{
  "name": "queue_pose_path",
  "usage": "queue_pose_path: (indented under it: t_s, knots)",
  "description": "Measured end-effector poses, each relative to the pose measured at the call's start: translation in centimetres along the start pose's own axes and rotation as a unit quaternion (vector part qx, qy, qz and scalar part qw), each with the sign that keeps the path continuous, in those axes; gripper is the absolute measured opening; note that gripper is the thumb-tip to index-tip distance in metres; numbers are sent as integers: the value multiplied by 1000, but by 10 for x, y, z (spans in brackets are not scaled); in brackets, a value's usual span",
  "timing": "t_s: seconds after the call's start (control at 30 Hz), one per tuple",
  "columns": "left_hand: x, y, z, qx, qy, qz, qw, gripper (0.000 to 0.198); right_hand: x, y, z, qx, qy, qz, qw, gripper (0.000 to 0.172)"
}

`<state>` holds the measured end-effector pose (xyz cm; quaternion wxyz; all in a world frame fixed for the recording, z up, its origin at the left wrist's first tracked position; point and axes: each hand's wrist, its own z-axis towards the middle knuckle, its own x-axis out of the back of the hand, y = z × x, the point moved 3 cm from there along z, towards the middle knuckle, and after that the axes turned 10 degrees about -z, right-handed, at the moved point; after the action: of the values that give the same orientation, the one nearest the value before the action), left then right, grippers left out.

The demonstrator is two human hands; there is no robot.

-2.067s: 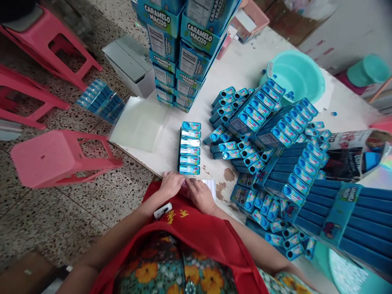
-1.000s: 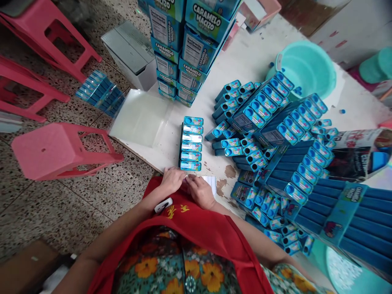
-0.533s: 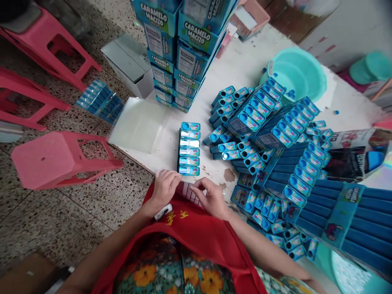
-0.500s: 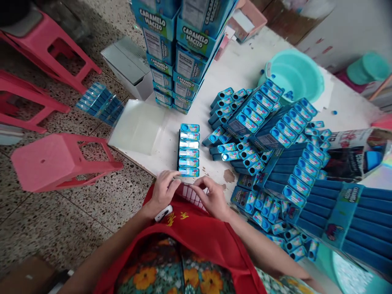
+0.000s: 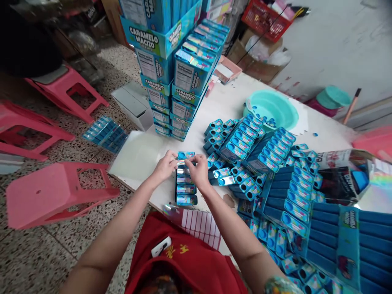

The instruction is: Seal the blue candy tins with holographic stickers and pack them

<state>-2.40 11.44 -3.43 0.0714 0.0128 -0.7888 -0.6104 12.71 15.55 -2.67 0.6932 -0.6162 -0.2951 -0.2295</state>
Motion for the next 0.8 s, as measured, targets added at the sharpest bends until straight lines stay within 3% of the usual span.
queue_pose_path:
  t_s: [0.13,0.47,0.6,0.7,0.8]
  knots:
    - [8,-1,28,-4,0,58,998,14,-13,4,22,-36,5,-31,999,13]
    - [8,-10,53,0,-24,108,994,7,-31,12,39,-53,6,-73,996,11]
    - [7,-21,55,30,-22,3,999,11,-34,15,40,-68,17,-73,995,11]
    - [3,-40,53,110,-7,-114,987,29,-36,20,40,-85,7,-53,995,11]
    - [-5,-63,48,168,31,-157,973,43,-39,28,42,-107,9,-24,994,12]
